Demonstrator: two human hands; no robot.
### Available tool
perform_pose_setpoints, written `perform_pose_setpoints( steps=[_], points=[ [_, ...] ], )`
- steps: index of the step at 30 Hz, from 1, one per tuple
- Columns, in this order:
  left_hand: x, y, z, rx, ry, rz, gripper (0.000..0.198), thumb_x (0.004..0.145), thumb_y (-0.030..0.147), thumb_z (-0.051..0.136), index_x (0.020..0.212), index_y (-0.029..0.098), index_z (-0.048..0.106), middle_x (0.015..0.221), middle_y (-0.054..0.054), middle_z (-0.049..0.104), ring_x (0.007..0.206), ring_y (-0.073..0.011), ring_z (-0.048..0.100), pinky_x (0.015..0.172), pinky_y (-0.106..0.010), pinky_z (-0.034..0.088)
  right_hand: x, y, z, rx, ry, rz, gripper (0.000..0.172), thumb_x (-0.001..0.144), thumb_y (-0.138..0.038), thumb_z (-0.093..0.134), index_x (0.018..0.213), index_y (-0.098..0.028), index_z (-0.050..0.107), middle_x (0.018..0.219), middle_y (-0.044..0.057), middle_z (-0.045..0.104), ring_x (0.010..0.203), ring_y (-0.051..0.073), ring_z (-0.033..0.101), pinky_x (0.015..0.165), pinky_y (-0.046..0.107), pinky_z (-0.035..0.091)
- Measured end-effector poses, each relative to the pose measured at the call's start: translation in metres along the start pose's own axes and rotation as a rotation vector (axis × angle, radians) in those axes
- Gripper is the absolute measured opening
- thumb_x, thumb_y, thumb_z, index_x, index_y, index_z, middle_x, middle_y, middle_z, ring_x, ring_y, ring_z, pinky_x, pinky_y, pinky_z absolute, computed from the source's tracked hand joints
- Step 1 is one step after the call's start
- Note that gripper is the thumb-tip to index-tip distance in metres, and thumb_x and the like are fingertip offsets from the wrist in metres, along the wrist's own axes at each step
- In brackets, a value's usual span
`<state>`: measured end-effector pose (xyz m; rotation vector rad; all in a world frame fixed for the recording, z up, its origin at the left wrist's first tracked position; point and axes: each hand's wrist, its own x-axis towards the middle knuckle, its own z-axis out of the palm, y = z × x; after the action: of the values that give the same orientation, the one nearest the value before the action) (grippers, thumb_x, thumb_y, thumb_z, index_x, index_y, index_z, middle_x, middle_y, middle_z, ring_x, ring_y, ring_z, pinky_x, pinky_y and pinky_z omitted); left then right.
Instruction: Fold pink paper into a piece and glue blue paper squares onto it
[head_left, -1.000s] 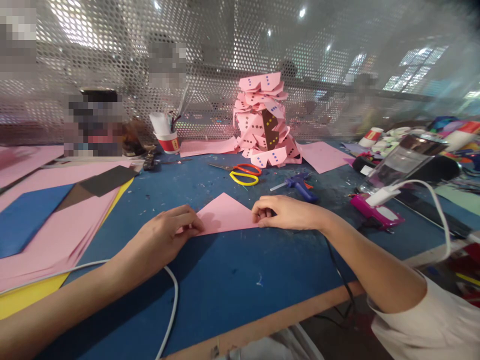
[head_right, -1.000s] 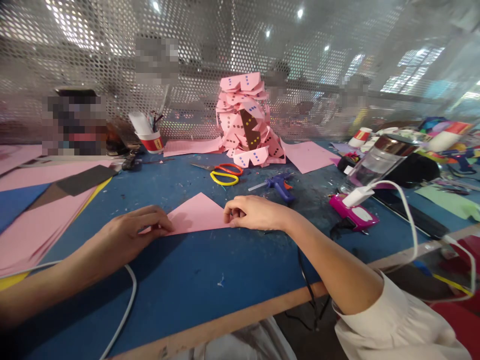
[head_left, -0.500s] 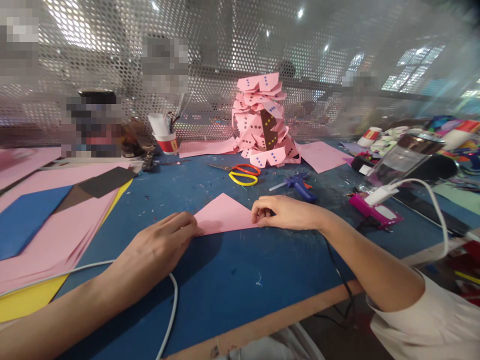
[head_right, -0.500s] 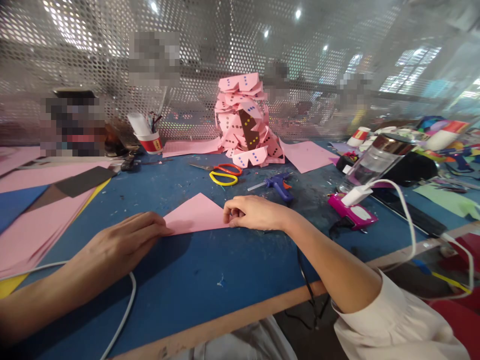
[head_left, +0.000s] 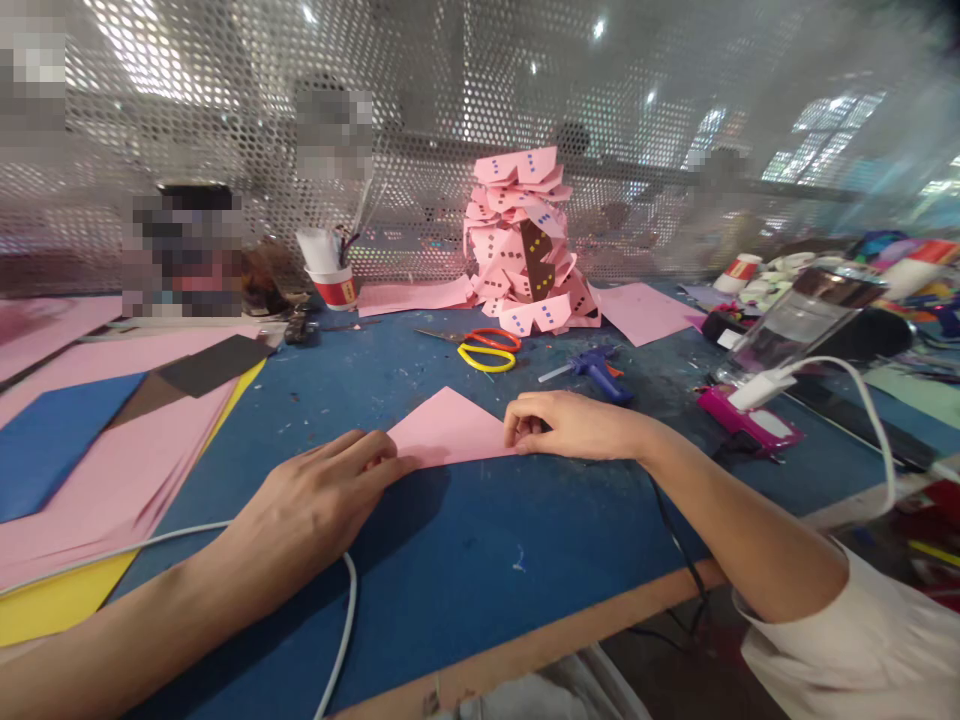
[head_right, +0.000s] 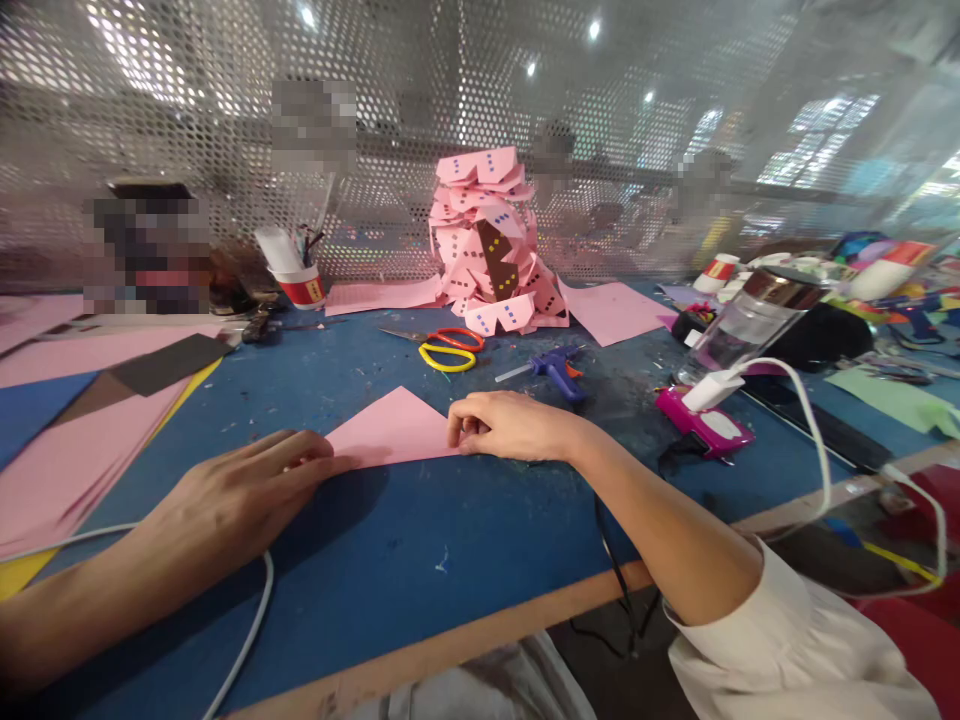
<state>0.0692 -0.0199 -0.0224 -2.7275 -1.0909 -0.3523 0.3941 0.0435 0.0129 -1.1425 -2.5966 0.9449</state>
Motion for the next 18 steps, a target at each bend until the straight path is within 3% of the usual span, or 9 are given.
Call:
perform_pose_setpoints(
  steps=[4, 11, 18],
  points=[
    [0.0006, 0.0001, -0.0014, 0.02, -0.008, 0.025, 0.038, 0.099, 0.012, 0.04, 0.128, 0.026, 0.059, 0.104, -0.005, 0.064, 0.083, -0.0186, 0.062, 0.067, -0.029, 0.048, -0.0002, -0.0001, -0.0008, 0.009, -0.005, -0.011, 0.012, 0.089, -0.019, 0.064, 0.098, -0.023, 0.071, 0.096, 0.001, 0.069, 0.084, 0.016, 0.062, 0.071, 0.025, 0.042],
    [0.0014, 0.0, -0.0037, 0.054, -0.058, 0.048, 0.057, 0.099, 0.009, 0.039, 0.15, 0.034, 0.039, 0.104, -0.004, 0.061, 0.083, -0.019, 0.06, 0.068, -0.03, 0.049, -0.0003, 0.0003, -0.0003, 0.002, 0.001, -0.033, 0.015, 0.088, -0.015, 0.063, 0.098, -0.023, 0.071, 0.096, 0.0, 0.069, 0.084, 0.015, 0.062, 0.071, 0.024, 0.043],
    [0.0015, -0.0014, -0.0015, 0.035, -0.066, 0.046, 0.058, 0.099, 0.008, 0.037, 0.152, 0.034, 0.038, 0.104, -0.005, 0.06, 0.086, -0.0196, 0.059, 0.069, -0.03, 0.049, -0.0043, -0.0017, -0.0012, -0.037, 0.03, -0.018, 0.018, 0.086, -0.011, 0.062, 0.096, -0.024, 0.07, 0.099, 0.0, 0.07, 0.085, 0.015, 0.063, 0.071, 0.025, 0.042]
  ],
)
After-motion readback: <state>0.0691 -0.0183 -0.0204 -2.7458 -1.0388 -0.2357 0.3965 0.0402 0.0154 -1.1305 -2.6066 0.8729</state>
